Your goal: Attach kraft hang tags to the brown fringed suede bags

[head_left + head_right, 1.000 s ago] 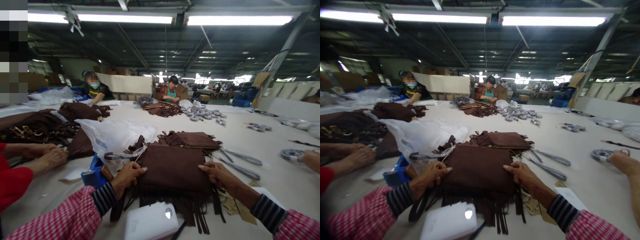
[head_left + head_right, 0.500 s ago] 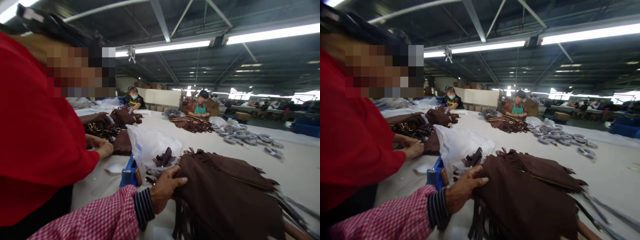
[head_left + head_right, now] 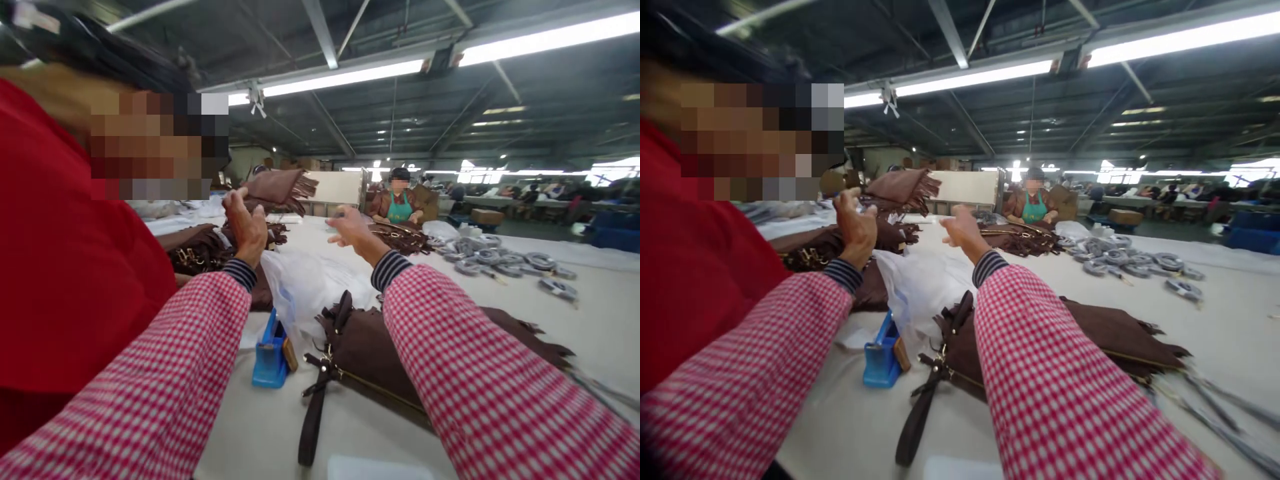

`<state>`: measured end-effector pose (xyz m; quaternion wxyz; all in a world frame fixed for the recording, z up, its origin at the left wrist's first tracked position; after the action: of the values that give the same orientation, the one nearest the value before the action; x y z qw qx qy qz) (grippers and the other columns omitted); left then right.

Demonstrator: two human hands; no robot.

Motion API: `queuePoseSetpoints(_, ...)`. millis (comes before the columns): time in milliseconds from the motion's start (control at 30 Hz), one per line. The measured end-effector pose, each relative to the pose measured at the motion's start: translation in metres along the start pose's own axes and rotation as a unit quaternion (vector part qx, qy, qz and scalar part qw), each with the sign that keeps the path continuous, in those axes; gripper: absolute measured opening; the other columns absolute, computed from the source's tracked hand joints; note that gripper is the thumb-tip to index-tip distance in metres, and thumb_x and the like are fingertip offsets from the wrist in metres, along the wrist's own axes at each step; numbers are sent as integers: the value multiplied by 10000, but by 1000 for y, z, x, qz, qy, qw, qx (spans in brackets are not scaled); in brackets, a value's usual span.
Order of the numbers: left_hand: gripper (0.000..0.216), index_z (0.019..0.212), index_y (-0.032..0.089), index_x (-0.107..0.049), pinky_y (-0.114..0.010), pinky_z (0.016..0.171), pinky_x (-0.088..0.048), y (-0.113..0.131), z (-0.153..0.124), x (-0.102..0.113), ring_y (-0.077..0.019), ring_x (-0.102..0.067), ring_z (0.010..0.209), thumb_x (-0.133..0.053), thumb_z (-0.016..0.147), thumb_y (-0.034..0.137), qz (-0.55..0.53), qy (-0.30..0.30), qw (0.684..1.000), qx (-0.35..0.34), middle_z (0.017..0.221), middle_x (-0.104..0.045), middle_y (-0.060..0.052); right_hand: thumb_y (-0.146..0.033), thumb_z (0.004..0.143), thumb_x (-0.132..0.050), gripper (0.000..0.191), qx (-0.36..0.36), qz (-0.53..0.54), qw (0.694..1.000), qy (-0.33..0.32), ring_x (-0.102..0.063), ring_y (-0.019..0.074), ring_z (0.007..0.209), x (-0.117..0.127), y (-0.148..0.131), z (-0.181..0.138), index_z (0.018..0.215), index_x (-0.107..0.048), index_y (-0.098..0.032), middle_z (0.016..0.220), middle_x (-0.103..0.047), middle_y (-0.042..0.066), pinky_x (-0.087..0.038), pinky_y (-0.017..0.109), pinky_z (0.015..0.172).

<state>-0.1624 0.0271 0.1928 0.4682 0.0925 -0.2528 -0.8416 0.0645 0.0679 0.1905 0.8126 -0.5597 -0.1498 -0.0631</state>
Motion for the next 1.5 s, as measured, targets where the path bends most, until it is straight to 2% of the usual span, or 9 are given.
queuePoseSetpoints(67,345,1137,122,-579,-419,1011,-483,-16,-35,-1,-228,-592,1082,-645,811,33,6,14,998,56,1216,-578,-110,-249,864,-626,326,31,-79,993,-81,-664,153,593,-5,33,-24,1163,-603,-121,980,-689,115,-438,210,468)
queuePoseSetpoints(167,243,1074,157,-636,-354,870,-541,-7,-97,2,-206,-651,974,-627,837,103,-53,-74,993,80,1108,-653,-70,-255,837,-622,172,66,-182,967,-164,-621,150,585,8,83,-78,894,-704,-114,712,-664,52,-405,217,508)
queuePoseSetpoints(300,114,1002,187,-667,-332,881,-521,44,-191,28,-193,-657,965,-570,943,173,-79,-225,971,-29,1002,-716,-44,-248,844,-560,235,64,-185,955,-224,-573,149,605,31,136,-138,660,-660,-141,614,-615,20,-411,253,587)
queuePoseSetpoints(367,151,1002,187,-659,-292,817,-518,63,-238,41,-172,-655,900,-521,968,139,-111,-364,917,-117,952,-714,-42,-270,862,-552,245,18,-170,954,-246,-549,141,565,35,154,-161,689,-670,-142,596,-595,6,-393,253,558)
queuePoseSetpoints(500,155,973,190,-668,-284,750,-507,63,-294,60,-173,-653,830,-524,970,133,-107,-470,864,-147,903,-716,-38,-252,870,-566,206,-5,-168,951,-261,-570,147,602,31,163,-191,755,-696,-142,669,-629,15,-388,252,563)
queuePoseSetpoints(667,134,1003,186,-676,-296,823,-520,25,-300,67,-178,-677,895,-551,976,146,-108,-360,927,-5,948,-730,-43,-163,883,-573,170,67,-238,928,-278,-601,153,700,1,139,-200,790,-716,-161,787,-675,31,-413,253,645)
queuePoseSetpoints(933,167,1003,183,-679,-291,793,-530,4,-318,66,-184,-697,862,-522,974,133,-62,-354,933,-17,931,-740,-45,-127,974,-497,211,205,-382,845,-313,-587,198,999,-34,144,-196,962,-693,-203,1053,-634,58,-456,291,847)
queuePoseSetpoints(1100,109,915,177,-694,-280,728,-506,10,-319,66,-175,-677,775,-593,954,184,-58,-425,902,-56,863,-734,-36,-154,981,-508,183,188,-366,856,-313,-586,188,1017,-31,158,-203,972,-678,-221,1094,-609,57,-485,295,896)
queuePoseSetpoints(1500,178,806,168,-661,-290,629,-422,17,-319,69,-163,-616,659,-597,955,242,-44,-403,905,-132,740,-680,-29,-203,928,-579,152,119,-219,941,-230,-643,189,859,-34,156,-180,906,-724,-164,917,-702,54,-475,303,816)
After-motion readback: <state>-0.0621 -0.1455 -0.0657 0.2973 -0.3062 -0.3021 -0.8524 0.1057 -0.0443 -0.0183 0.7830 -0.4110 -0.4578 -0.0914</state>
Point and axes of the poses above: each hand's wrist, its own z-axis towards the middle knuckle, its own x-axis out of the back of the hand, y = z × x, the point moved 2 cm from there along z, towards the middle knuckle
